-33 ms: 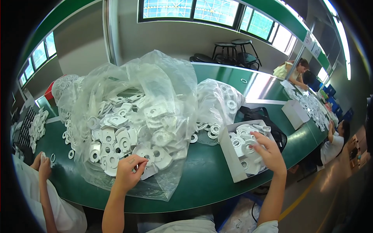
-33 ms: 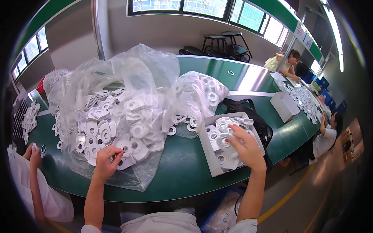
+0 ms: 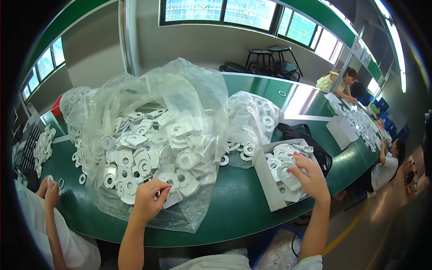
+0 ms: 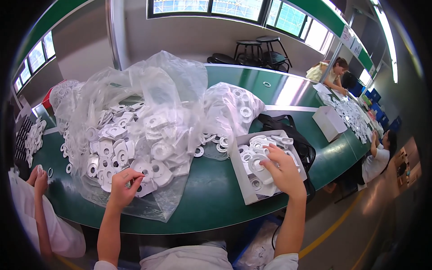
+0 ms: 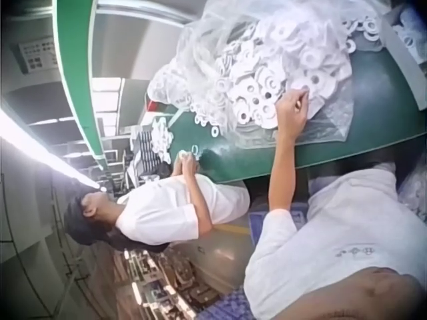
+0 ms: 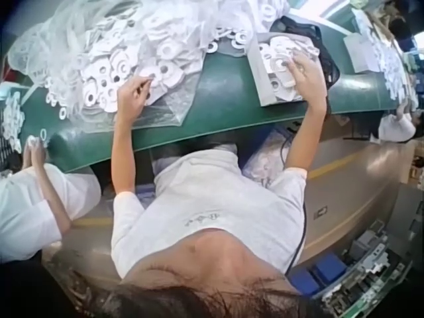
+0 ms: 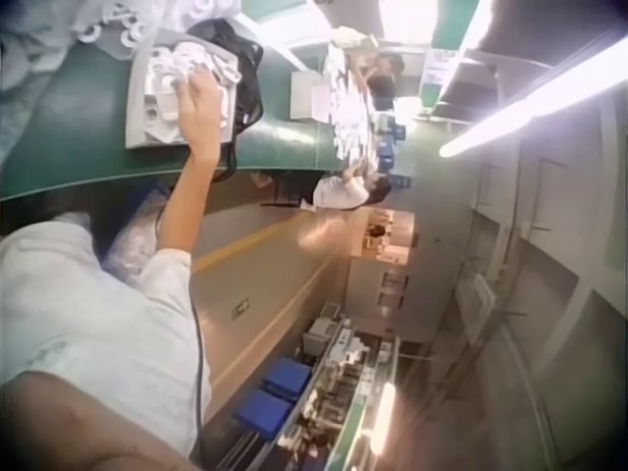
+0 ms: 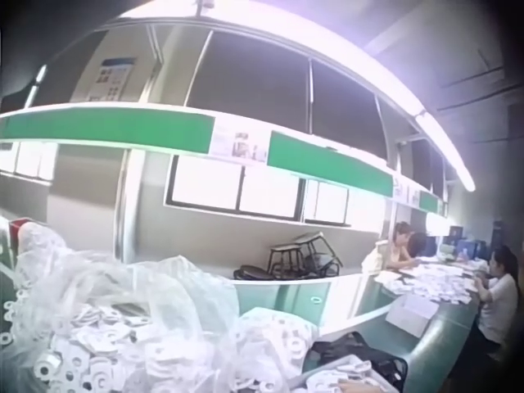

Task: Assembling small white plastic components by hand at a factory workbench.

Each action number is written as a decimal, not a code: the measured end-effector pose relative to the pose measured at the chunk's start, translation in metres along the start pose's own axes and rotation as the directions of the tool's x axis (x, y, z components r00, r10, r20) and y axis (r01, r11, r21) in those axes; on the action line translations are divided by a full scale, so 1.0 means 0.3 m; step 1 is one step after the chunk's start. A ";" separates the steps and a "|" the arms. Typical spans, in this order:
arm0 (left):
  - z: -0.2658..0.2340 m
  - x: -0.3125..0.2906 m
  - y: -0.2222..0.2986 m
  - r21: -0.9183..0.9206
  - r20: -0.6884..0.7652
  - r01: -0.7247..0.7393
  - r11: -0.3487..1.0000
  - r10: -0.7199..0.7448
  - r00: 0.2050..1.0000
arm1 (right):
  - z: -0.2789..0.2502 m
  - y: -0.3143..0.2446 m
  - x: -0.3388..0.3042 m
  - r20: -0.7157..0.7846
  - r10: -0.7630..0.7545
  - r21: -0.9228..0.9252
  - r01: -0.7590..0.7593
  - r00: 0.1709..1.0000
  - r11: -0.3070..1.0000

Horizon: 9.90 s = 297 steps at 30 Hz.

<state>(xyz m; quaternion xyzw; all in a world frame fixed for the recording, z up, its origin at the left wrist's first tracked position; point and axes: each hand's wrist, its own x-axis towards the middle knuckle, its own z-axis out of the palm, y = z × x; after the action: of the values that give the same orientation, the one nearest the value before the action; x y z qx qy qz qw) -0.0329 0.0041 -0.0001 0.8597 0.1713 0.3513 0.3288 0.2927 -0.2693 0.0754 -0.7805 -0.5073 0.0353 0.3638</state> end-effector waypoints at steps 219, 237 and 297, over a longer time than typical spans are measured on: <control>0.027 -0.070 0.005 -0.426 -0.089 0.391 0.816 -0.468 0.879 | 0.803 -0.375 0.099 0.560 -0.076 0.821 -0.540 0.825 0.186; 0.013 -0.086 -0.047 -0.621 0.113 0.453 0.640 -0.498 0.860 | 0.777 -0.385 0.102 0.529 -0.122 0.840 -0.499 0.840 0.212; 0.052 -0.051 -0.003 -0.457 -0.009 0.351 0.817 -0.399 0.917 | 0.717 -0.380 0.095 0.563 -0.291 0.779 -0.380 0.773 0.499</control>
<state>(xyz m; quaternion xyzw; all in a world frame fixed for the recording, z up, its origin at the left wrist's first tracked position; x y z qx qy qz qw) -0.0323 -0.0103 -0.0166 0.6907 0.2690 0.3537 0.5705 0.1278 -0.1065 -0.0045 -0.4436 -0.4875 0.5535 0.5091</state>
